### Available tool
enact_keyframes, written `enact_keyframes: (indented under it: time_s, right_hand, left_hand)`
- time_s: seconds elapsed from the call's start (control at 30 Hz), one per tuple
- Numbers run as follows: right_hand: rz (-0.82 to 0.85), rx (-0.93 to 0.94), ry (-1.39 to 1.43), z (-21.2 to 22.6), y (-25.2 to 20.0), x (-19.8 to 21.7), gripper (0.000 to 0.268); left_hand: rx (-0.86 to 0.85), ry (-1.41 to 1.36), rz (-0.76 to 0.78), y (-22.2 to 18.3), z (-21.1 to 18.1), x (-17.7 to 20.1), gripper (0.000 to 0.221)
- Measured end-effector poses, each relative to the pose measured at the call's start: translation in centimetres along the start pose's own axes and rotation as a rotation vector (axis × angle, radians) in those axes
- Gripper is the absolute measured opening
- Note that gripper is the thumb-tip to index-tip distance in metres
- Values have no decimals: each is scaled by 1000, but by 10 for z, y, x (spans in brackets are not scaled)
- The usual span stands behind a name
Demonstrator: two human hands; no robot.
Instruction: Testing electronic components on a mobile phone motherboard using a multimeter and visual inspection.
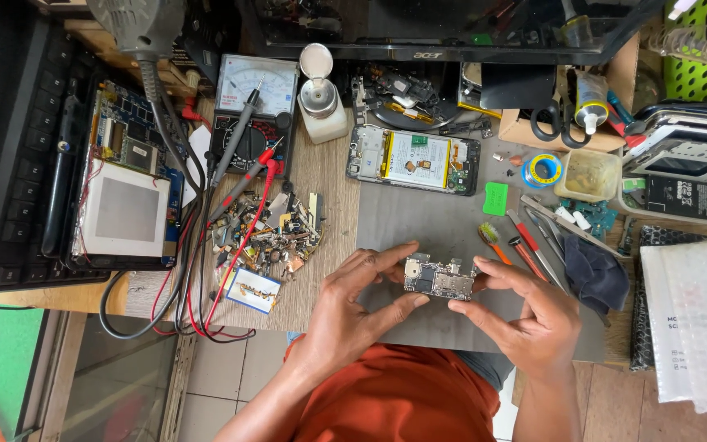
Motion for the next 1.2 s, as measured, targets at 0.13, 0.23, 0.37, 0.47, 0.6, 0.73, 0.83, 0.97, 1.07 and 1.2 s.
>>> enact_keyframes:
  time_s: [0.13, 0.23, 0.37, 0.47, 0.6, 0.73, 0.83, 0.97, 1.07, 1.2]
  right_hand:
    - [5, -25, 1, 0, 2, -2, 55]
    - [14, -25, 19, 0, 3, -6, 57]
    - [49, -39, 68, -6, 0, -13, 58]
    - [80, -62, 106, -11, -2, -15, 59]
    - [72, -55, 100, -10, 0, -16, 58]
    - [98, -49, 100, -14, -3, -16, 58]
    - [100, -66, 107, -14, -2, -17, 58]
    - [103, -63, 120, -12, 0, -16, 59]
    - [119, -77, 104, -10, 0, -14, 58]
    - [114, -88, 101, -13, -1, -15, 58]
  left_hand:
    - [-3, 5, 3, -1, 3, -2, 51]
    - [-6, 29, 0, -2, 10, -3, 52]
    - [50, 18, -2, -4, 18, -5, 54]
    - [7, 27, -9, -4, 19, -6, 38]
    - [94, 21, -11, -5, 23, -7, 55]
    - [61, 21, -4, -7, 24, -6, 54]
    - [29, 31, -8, -6, 25, -6, 55]
    - [9, 48, -17, -9, 25, -7, 55]
    - [-16, 31, -18, -6, 21, -6, 55]
    - [-11, 30, -15, -8, 24, -6, 55]
Point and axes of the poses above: each hand's wrist, its own y-axis towards the middle knuckle, its own x-axis out of the back of the hand, z = x × y, the point moved 3 cm from there along y, towards the middle knuckle, and after that the axes turned 10 degrees about -x, right-handed, at the moved point
